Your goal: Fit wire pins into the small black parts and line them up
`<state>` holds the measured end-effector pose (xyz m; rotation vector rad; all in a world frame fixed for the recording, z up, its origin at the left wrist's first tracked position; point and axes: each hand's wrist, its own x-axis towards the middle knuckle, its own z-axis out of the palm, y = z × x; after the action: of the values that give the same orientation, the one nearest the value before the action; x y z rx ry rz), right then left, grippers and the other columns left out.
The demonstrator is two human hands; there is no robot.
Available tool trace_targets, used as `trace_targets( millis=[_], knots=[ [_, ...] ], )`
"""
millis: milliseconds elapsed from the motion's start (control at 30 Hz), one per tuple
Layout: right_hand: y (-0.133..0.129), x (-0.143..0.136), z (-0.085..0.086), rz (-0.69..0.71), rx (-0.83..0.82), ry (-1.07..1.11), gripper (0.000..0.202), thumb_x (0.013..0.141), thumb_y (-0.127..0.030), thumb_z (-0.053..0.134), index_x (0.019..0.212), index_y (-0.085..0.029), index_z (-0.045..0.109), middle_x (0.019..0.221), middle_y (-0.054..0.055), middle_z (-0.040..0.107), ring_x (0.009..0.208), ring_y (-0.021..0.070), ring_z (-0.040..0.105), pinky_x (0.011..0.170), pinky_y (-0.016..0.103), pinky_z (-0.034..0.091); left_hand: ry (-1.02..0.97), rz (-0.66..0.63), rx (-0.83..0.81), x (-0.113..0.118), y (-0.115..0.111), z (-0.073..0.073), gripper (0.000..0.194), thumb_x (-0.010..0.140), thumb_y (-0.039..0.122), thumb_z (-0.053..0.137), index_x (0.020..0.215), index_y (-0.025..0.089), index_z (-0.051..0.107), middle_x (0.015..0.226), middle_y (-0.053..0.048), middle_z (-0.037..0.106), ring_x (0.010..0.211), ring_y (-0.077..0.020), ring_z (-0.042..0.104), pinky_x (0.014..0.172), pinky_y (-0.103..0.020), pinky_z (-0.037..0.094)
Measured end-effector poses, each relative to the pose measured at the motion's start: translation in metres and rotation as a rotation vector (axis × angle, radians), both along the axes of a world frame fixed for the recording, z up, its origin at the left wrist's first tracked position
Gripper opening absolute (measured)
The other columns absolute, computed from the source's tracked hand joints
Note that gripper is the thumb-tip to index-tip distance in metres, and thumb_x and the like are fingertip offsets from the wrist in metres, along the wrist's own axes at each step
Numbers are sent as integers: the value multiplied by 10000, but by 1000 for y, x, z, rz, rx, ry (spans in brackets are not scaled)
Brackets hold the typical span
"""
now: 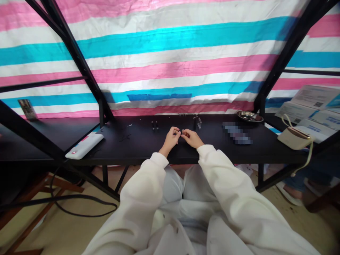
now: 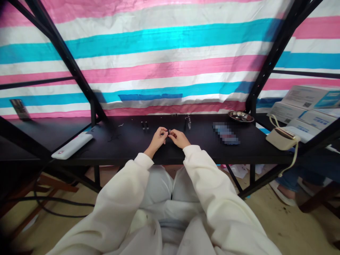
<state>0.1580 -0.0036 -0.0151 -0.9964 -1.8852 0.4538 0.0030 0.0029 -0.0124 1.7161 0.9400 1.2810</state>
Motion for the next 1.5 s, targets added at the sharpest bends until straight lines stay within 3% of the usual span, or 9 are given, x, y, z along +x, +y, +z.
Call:
trace_targets(
  millis=[233, 367, 467, 567, 700, 1100, 1500],
  knots=[
    [4, 2, -4, -40, -3, -16, 213, 772, -413, 554, 794, -203, 586, 645, 7, 585, 550, 138, 504, 572, 271, 416, 19, 55, -5, -1, -4, 4, 154, 841, 321, 459, 927, 197, 427, 672, 70, 504, 353, -25, 408, 375, -175, 318],
    [9, 13, -3, -320, 12, 30, 193, 777, -384, 558, 773, -195, 595, 668, 32, 620, 608, 162, 549, 633, 286, 431, 62, 168, 35, -2, -6, 6, 167, 878, 347, 387, 902, 195, 450, 636, 60, 505, 357, -35, 396, 389, -181, 314],
    [12, 24, 2, -583, -81, -8, 159, 776, -345, 562, 782, -193, 611, 710, 48, 650, 690, 182, 589, 681, 291, 434, 116, 206, 56, -3, -6, 6, 162, 882, 331, 375, 895, 194, 461, 613, 57, 511, 388, -44, 413, 431, -180, 331],
    [15, 34, 7, -718, -206, -95, 149, 781, -326, 558, 809, -199, 629, 772, 54, 676, 766, 189, 611, 707, 284, 434, 164, 225, 67, -3, -5, 5, 157, 882, 313, 371, 894, 192, 471, 605, 51, 524, 435, -55, 444, 479, -182, 350],
    [21, 41, 10, -743, -282, -182, 157, 782, -324, 563, 834, -204, 648, 846, 67, 688, 828, 203, 623, 724, 289, 438, 194, 231, 64, -2, -5, 6, 163, 882, 300, 368, 893, 192, 490, 601, 44, 535, 478, -70, 474, 527, -193, 375],
    [33, 43, 9, -760, -294, -246, 187, 794, -332, 553, 867, -204, 667, 890, 79, 688, 877, 224, 625, 732, 301, 441, 236, 244, 45, -2, -9, 9, 184, 885, 298, 377, 906, 190, 524, 603, 32, 551, 492, -79, 487, 552, -203, 392],
    [26, 52, 9, -786, -303, -283, 154, 790, -290, 580, 893, -200, 650, 887, 87, 682, 874, 222, 619, 731, 300, 434, 244, 248, 45, -2, -10, 10, 175, 884, 283, 380, 901, 191, 528, 605, 32, 557, 484, -74, 480, 530, -192, 384]
  ],
)
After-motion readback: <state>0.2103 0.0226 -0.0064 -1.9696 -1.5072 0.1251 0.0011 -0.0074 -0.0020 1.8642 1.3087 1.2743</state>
